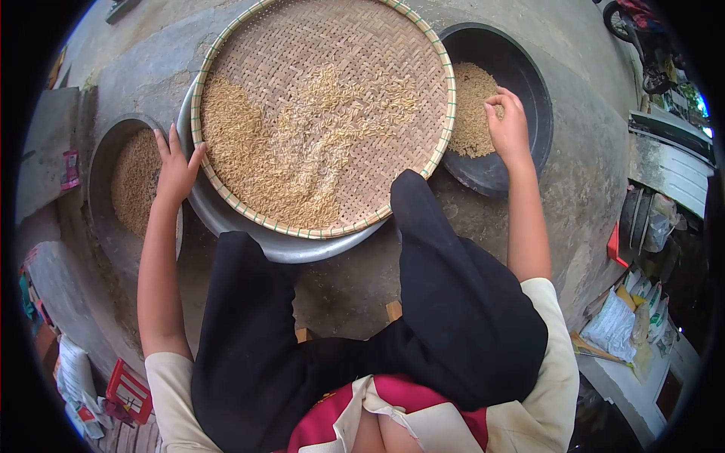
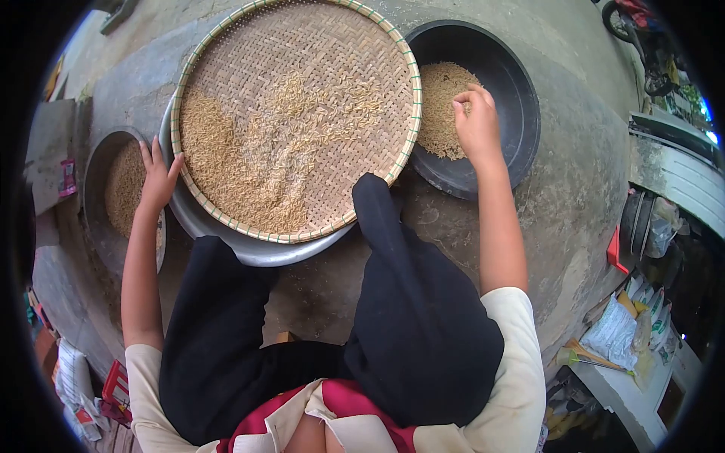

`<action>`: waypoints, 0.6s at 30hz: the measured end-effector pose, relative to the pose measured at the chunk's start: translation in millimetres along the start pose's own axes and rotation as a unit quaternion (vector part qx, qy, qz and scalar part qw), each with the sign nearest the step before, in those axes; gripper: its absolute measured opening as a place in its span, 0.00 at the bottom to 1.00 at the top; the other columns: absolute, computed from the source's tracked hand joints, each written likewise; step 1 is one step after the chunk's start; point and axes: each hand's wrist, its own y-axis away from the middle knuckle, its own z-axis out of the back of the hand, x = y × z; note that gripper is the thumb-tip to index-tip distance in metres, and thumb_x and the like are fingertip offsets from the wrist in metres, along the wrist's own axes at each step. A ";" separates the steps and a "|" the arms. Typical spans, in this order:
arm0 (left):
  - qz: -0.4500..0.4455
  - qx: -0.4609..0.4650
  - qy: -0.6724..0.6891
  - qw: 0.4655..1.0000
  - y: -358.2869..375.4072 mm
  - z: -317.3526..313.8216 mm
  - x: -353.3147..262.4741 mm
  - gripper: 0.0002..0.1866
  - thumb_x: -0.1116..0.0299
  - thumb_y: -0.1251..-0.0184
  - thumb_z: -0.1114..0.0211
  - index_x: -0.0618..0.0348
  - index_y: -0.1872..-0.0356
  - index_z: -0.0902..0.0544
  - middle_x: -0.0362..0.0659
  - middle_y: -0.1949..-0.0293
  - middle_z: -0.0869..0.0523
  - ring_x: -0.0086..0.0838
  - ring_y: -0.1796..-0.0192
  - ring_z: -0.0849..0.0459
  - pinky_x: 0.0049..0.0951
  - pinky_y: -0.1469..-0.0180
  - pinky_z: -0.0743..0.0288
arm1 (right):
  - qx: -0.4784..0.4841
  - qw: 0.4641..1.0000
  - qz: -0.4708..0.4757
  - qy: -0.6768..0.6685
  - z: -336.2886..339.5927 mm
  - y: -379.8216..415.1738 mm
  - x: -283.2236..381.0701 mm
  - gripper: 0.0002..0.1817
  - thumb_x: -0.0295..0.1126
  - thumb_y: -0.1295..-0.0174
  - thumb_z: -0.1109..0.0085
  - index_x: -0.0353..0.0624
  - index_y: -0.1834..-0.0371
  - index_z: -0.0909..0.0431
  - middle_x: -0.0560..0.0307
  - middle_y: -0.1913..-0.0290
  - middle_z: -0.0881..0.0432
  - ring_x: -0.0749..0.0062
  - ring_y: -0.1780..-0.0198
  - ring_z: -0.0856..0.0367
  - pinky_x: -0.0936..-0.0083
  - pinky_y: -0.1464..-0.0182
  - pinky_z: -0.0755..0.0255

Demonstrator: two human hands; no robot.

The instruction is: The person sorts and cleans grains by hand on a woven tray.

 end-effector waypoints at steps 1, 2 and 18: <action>-0.002 0.000 0.002 1.000 0.4 0.3 -0.3 0.44 0.42 0.38 0.47 0.59 0.31 0.54 0.63 0.31 0.64 0.57 0.34 0.42 0.42 0.37 0.39 | 0.002 0.998 -0.042 0.042 -1.1 2.0 -10.0 0.06 0.28 0.46 0.41 0.39 0.67 0.24 0.44 0.49 0.26 0.52 0.44 0.29 0.66 0.43 0.35; -0.001 0.000 0.002 1.000 1.2 2.2 -2.1 0.44 0.42 0.38 0.47 0.59 0.31 0.54 0.63 0.31 0.64 0.57 0.34 0.42 0.42 0.37 0.39 | 0.003 0.998 -0.041 0.042 0.5 3.6 -9.4 0.06 0.28 0.46 0.41 0.39 0.67 0.24 0.44 0.49 0.26 0.52 0.44 0.29 0.66 0.43 0.35; 0.006 0.006 -0.006 1.000 1.0 3.9 -3.6 0.44 0.42 0.39 0.47 0.59 0.31 0.53 0.63 0.31 0.63 0.57 0.34 0.43 0.43 0.38 0.39 | 0.036 0.984 0.174 -0.022 -18.6 -22.7 60.0 0.08 0.33 0.44 0.42 0.44 0.63 0.21 0.51 0.43 0.30 0.54 0.35 0.39 0.62 0.38 0.40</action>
